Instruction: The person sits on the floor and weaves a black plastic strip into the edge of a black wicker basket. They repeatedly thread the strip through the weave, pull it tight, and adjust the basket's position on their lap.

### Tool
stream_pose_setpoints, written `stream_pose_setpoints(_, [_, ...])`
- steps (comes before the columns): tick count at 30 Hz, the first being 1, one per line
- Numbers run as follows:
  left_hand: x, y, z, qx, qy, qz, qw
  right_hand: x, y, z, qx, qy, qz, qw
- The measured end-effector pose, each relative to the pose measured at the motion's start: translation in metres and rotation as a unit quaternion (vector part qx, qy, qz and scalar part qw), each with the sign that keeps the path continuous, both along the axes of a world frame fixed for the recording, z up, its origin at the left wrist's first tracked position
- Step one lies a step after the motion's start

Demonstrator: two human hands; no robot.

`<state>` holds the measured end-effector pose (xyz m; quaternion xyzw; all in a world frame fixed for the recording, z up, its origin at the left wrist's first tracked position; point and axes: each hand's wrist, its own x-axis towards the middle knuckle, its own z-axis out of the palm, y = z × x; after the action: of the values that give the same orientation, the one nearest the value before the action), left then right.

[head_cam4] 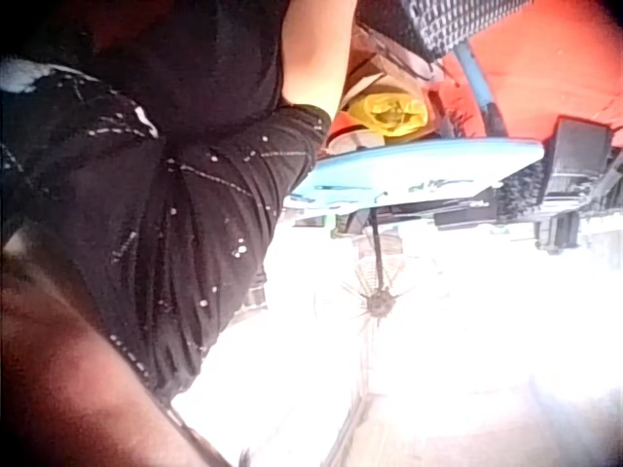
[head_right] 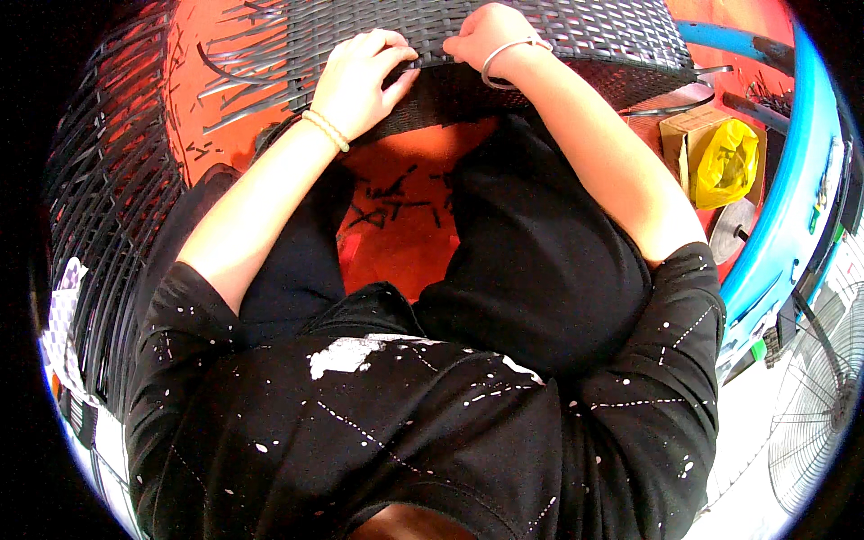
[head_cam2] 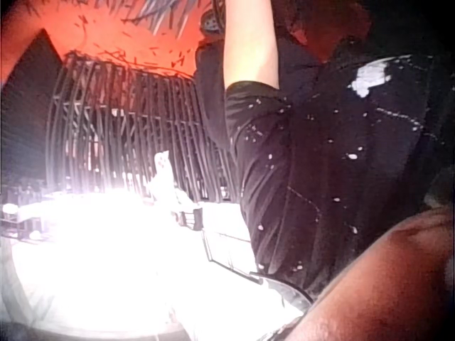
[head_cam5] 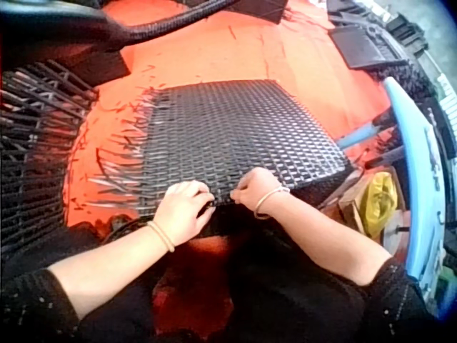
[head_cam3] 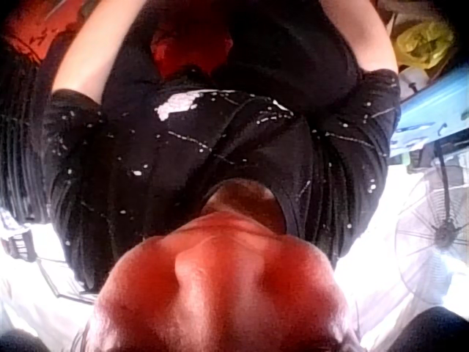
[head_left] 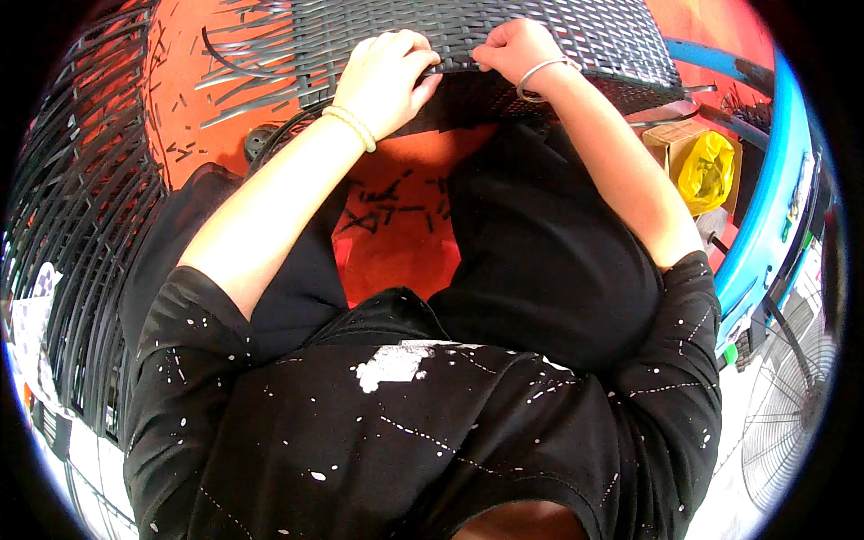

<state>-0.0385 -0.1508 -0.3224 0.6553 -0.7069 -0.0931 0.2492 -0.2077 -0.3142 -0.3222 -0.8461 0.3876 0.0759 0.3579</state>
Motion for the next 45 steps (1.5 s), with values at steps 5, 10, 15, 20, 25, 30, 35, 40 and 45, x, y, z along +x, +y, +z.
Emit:
stream_pose_setpoints(5, [0.002,0.0,-0.001,-0.007,-0.017,-0.014,1.0,0.006,0.003,0.006,0.034,0.01,-0.04,0.999])
stream_pose_setpoints(10, [0.002,0.003,-0.004,-0.012,-0.004,-0.008,1.0,0.008,0.003,0.004,0.101,0.039,-0.081,0.991])
stream_pose_setpoints(15, [0.002,0.004,-0.006,-0.017,-0.002,-0.001,1.0,0.013,0.004,0.003,0.07,0.037,-0.073,0.994])
stream_pose_setpoints(20, [0.0,0.004,-0.006,-0.02,0.002,0.003,1.0,0.007,0.004,-0.003,0.055,0.035,0.017,0.998])
stream_pose_setpoints(25, [0.0,0.004,-0.007,-0.016,0.002,0.005,1.0,0.015,0.009,-0.002,0.091,0.049,-0.066,0.992])
stream_pose_setpoints(30, [-0.001,0.004,-0.004,-0.013,-0.004,0.001,1.0,0.011,0.013,0.001,0.13,0.033,-0.129,0.982])
stream_pose_setpoints(35, [-0.008,0.001,0.008,0.024,-0.074,0.009,0.997,0.023,0.018,0.011,0.077,0.035,-0.107,0.991])
stream_pose_setpoints(40, [-0.013,0.005,0.003,0.025,-0.124,0.01,0.992,0.024,0.021,0.002,0.001,0.025,-0.068,0.997])
stream_pose_setpoints(45, [-0.016,0.009,0.0,0.032,-0.102,0.011,0.994,0.024,0.011,0.006,0.084,0.055,-0.038,0.994])
